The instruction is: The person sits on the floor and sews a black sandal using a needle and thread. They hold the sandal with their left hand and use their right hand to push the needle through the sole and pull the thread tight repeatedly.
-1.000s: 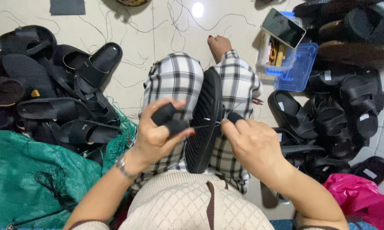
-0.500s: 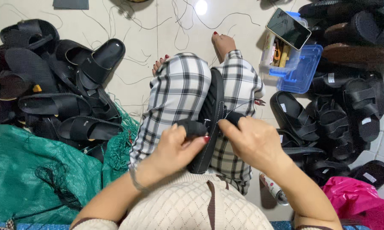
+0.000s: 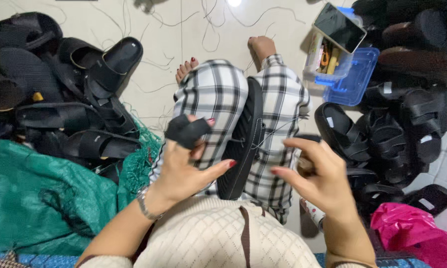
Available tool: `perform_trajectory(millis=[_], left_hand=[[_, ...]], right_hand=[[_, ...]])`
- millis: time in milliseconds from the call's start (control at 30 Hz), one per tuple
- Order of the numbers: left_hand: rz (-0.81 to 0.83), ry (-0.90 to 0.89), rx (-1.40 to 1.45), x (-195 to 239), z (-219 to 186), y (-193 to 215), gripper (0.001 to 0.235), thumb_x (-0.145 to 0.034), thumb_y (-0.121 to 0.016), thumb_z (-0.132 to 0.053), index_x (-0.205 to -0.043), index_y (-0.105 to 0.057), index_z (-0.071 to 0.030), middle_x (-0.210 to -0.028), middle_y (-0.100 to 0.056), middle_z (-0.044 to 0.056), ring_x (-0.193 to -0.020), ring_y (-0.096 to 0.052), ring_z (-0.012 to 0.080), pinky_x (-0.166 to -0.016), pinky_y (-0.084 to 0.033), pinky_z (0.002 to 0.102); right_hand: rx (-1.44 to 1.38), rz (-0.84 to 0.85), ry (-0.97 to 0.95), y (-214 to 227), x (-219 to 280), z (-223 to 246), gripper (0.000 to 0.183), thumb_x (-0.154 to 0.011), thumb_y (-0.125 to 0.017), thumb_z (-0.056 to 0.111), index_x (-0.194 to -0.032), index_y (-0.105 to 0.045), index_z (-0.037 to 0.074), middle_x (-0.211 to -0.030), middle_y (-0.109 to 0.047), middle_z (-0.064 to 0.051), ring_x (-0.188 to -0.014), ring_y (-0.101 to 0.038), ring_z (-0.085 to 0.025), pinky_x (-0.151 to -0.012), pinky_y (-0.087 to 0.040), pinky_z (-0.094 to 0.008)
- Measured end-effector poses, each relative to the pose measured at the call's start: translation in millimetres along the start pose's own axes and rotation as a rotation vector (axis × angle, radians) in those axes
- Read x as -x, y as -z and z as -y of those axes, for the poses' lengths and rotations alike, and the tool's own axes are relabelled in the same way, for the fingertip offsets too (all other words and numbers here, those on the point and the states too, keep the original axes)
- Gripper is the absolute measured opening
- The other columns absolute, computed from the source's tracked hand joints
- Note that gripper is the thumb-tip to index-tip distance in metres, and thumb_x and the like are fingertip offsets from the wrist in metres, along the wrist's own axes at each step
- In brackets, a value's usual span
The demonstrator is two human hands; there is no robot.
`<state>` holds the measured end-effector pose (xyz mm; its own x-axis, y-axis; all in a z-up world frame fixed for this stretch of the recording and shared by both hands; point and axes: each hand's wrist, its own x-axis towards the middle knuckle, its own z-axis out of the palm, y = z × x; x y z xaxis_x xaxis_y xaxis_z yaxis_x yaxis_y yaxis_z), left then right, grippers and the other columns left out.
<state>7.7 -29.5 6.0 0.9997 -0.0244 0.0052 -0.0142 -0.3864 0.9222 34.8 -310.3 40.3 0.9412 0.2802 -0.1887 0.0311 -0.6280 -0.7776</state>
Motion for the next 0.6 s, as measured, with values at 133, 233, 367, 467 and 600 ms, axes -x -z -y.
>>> perform_trajectory(millis=[133, 233, 367, 467, 600], left_hand=[[0.134, -0.150, -0.067, -12, -7, -5, 0.061, -0.081, -0.087, -0.019, -0.132, -0.054, -0.008, -0.125, -0.050, 0.014, -0.096, -0.049, 0.0222, -0.084, -0.045, 0.034], [0.151, -0.216, -0.130, -10, -6, -9, 0.052, -0.088, -0.079, -0.024, -0.131, -0.057, -0.004, -0.132, -0.051, 0.022, -0.126, -0.053, 0.0390, -0.109, -0.046, 0.047], [0.150, -0.232, -0.109, -8, -4, -9, 0.041, -0.095, -0.072, -0.022, -0.128, -0.058, -0.003, -0.129, -0.052, 0.022, -0.120, -0.058, 0.0381, -0.107, -0.048, 0.045], [0.146, -0.242, -0.101, -11, -6, -8, 0.036, -0.096, -0.070, -0.019, -0.126, -0.060, -0.001, -0.128, -0.054, 0.024, -0.122, -0.058, 0.0402, -0.108, -0.049, 0.046], [0.133, -0.165, -0.071, -7, -1, -12, 0.033, -0.093, -0.073, -0.015, -0.123, -0.063, -0.004, -0.133, -0.051, 0.020, -0.071, -0.062, 0.0177, -0.082, -0.058, 0.034]], right_hand=[[-0.196, 0.074, 0.254, -26, -16, -20, 0.016, -0.089, -0.074, 0.021, -0.100, -0.074, 0.009, -0.102, -0.076, -0.006, -0.081, -0.059, -0.017, -0.083, -0.049, -0.033], [-0.728, 0.317, 0.257, -15, -29, -33, 0.013, -0.088, -0.068, 0.017, -0.083, -0.069, 0.005, -0.085, -0.069, -0.010, -0.085, -0.064, -0.019, -0.087, -0.052, -0.036], [-0.089, 0.595, 0.485, 20, -39, -5, 0.019, -0.091, -0.054, 0.023, -0.095, -0.069, 0.011, -0.067, -0.049, -0.004, -0.055, -0.049, -0.022, -0.052, -0.039, -0.035], [0.900, 0.217, 0.494, 9, -23, 25, 0.033, -0.080, -0.067, 0.025, -0.113, -0.065, 0.020, -0.064, -0.053, -0.001, -0.050, -0.060, -0.026, -0.041, -0.044, -0.041], [0.940, -0.039, 0.677, -14, -27, 2, 0.041, -0.081, -0.070, -0.008, -0.115, -0.074, 0.014, -0.058, -0.039, 0.004, -0.049, -0.042, -0.015, -0.041, -0.031, -0.032]])
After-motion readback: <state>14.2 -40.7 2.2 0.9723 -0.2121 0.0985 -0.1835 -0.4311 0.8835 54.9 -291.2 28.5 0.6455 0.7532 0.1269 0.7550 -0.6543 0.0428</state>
